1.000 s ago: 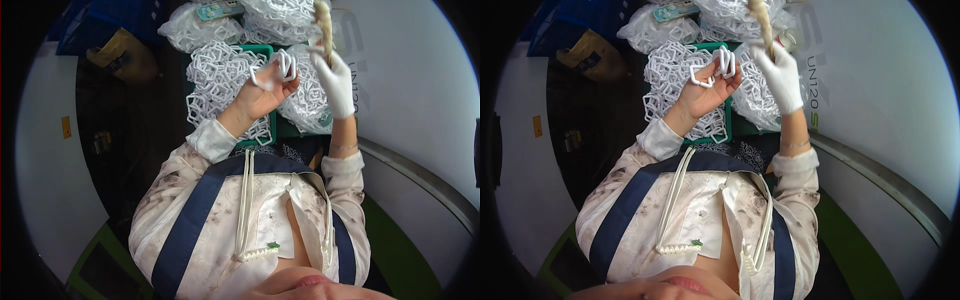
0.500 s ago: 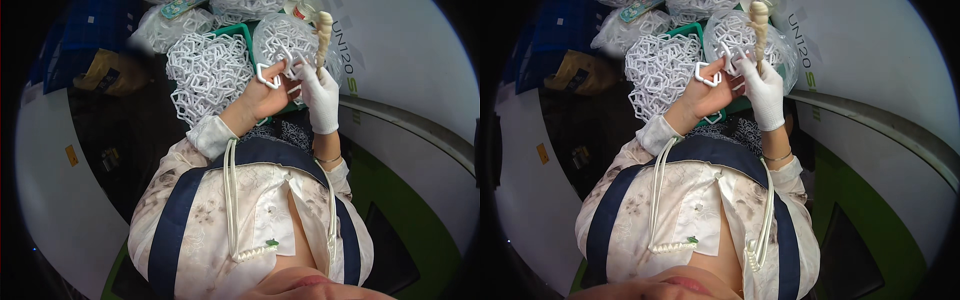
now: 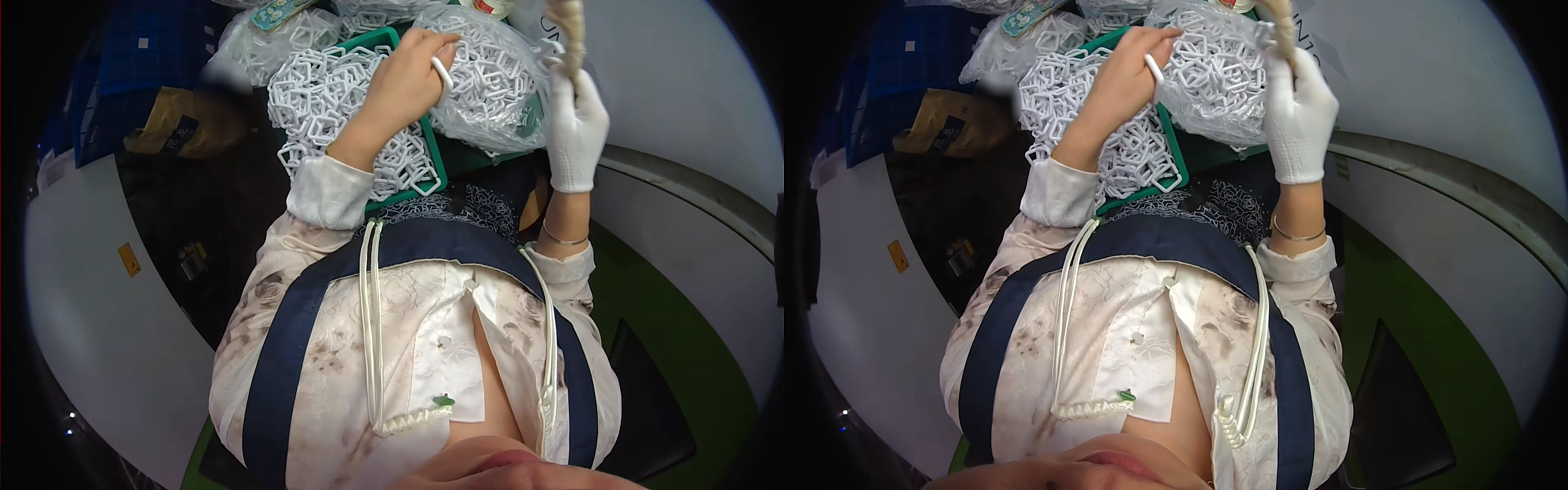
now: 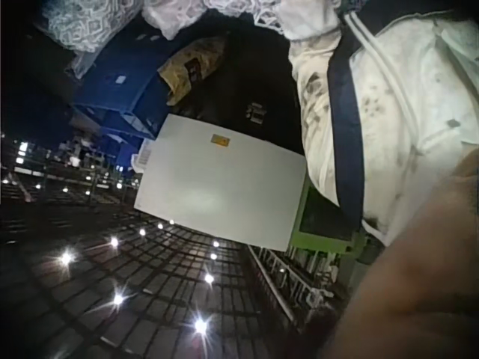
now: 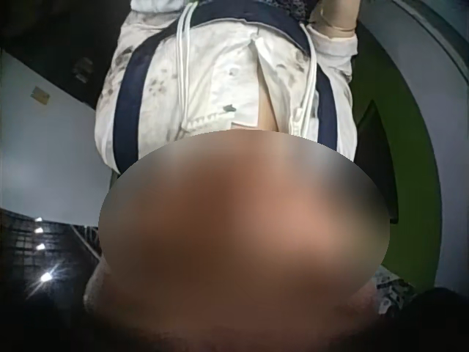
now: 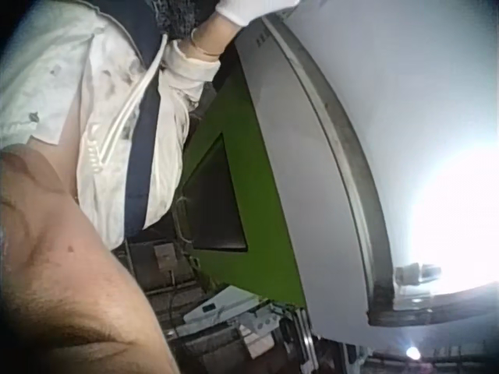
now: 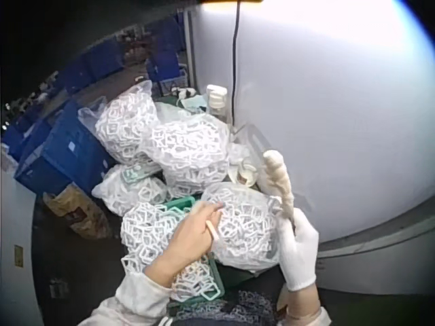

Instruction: Sorting and packaging white plastic components into containers.

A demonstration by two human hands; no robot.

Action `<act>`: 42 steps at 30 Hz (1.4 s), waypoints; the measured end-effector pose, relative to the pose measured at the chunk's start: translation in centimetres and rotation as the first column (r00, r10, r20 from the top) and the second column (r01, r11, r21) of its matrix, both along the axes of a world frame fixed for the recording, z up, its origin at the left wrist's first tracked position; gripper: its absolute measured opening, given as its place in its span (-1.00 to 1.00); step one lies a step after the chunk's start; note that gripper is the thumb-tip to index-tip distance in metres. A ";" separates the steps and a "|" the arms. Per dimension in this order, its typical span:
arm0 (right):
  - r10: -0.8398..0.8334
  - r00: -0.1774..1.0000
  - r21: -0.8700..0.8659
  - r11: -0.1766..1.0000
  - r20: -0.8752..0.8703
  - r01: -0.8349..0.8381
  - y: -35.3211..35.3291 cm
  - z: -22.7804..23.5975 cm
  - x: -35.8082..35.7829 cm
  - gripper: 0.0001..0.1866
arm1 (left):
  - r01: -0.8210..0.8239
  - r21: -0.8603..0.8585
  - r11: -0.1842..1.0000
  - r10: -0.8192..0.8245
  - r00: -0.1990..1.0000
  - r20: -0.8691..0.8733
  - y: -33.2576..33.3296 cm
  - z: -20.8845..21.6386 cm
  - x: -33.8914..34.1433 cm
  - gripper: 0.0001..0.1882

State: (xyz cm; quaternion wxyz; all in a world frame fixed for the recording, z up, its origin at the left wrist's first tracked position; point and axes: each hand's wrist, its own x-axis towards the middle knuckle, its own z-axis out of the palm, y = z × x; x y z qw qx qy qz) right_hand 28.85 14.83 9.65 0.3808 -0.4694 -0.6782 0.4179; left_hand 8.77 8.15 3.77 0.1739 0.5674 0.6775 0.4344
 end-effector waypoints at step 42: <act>0.403 0.293 -0.364 0.914 0.867 -0.180 5.1 -8.8 1.9 -0.63 | 0.179 -0.346 0.921 -0.358 0.739 -0.570 -4.1 -5.7 3.6 -0.77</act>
